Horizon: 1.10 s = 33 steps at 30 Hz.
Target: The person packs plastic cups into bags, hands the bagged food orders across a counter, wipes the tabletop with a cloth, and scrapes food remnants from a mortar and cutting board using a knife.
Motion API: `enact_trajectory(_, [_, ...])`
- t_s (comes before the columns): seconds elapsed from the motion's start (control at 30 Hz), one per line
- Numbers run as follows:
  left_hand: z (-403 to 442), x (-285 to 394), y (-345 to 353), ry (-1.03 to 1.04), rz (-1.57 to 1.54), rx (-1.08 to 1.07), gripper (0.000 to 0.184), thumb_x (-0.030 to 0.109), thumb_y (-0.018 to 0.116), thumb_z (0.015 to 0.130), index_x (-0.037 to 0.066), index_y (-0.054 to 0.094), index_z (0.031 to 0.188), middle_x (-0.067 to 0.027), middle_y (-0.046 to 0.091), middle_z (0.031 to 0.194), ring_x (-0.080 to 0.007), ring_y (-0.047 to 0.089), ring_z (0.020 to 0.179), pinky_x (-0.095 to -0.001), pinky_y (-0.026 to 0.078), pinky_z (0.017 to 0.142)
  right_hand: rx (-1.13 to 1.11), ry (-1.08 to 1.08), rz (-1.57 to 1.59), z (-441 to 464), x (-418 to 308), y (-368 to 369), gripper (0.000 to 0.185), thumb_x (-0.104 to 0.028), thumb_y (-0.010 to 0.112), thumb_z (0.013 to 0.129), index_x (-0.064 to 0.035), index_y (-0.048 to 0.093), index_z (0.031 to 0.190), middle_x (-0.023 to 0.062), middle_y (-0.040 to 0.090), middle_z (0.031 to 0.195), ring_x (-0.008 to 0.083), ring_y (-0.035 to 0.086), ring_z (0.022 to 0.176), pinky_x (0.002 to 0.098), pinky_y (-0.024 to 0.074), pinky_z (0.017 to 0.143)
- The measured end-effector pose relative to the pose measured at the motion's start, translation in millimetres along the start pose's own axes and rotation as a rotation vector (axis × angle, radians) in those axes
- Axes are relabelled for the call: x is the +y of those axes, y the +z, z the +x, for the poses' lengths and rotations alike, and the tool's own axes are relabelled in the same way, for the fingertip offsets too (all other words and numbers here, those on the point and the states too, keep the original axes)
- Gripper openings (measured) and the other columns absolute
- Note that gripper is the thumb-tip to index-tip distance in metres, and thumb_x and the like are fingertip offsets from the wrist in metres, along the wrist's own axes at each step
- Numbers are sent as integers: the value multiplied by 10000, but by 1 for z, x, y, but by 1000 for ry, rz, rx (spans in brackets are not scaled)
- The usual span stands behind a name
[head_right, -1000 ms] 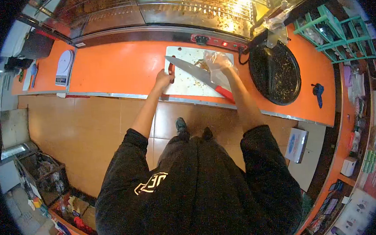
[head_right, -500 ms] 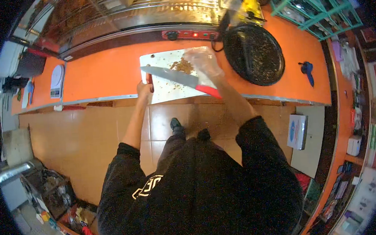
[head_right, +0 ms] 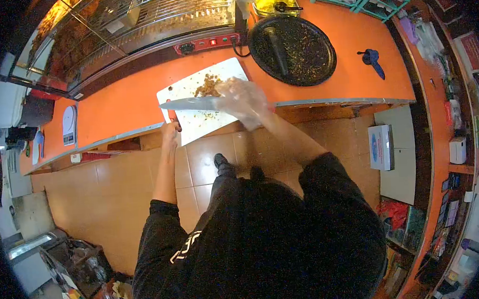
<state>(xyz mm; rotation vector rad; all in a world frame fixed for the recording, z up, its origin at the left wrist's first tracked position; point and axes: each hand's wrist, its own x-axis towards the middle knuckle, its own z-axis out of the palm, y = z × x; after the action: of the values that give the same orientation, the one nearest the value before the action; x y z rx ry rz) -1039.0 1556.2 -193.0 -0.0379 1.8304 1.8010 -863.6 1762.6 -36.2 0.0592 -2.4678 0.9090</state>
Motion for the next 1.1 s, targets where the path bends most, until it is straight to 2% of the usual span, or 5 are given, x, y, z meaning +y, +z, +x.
enact_trajectory(0.37, [-62, -20, -3, -58, -129, 85, 230, -98, 450, 520, 65, 399, 673, -7, 395, 583, -123, 406, 469, -255, 318, 402, -237, -179, -586, -76, 50, 14, 163, -236, 479, 805, -117, 551, 890, 74, 530, 825, 228, 531, 800, 326, 422, 638])
enact_trajectory(0.47, [-87, -33, -16, -83, -242, 81, 205, -72, 429, 568, 94, 381, 678, -6, 381, 583, -127, 388, 474, -248, 319, 411, -106, 328, 623, -80, 30, -4, 193, -197, 504, 781, -123, 566, 948, 59, 574, 869, 211, 534, 846, 370, 435, 719])
enact_trajectory(0.63, [-120, -76, -75, 28, -191, 103, 180, -45, 449, 624, 104, 402, 713, 14, 367, 586, -111, 374, 481, -240, 312, 421, -256, 269, -672, -90, 8, -52, 340, -233, 465, 829, -124, 469, 1151, 92, 520, 754, 248, 540, 707, 378, 439, 570])
enact_trajectory(0.93, [-167, -108, -133, -206, 168, 209, 191, -12, 477, 654, 49, 453, 834, -4, 445, 625, -107, 428, 514, -247, 359, 443, 136, 1337, -288, -108, 33, -39, 506, -485, 336, 866, -47, 588, 849, 181, 578, 808, 297, 554, 781, 372, 439, 720])
enact_trajectory(1.1, [-146, -122, -119, -232, 145, 107, 258, -19, 499, 618, 12, 469, 872, -40, 469, 647, -131, 457, 488, -254, 368, 406, 62, 1023, -264, -139, 30, -8, 524, -490, 341, 855, -25, 578, 905, 148, 583, 815, 253, 560, 776, 340, 436, 703])
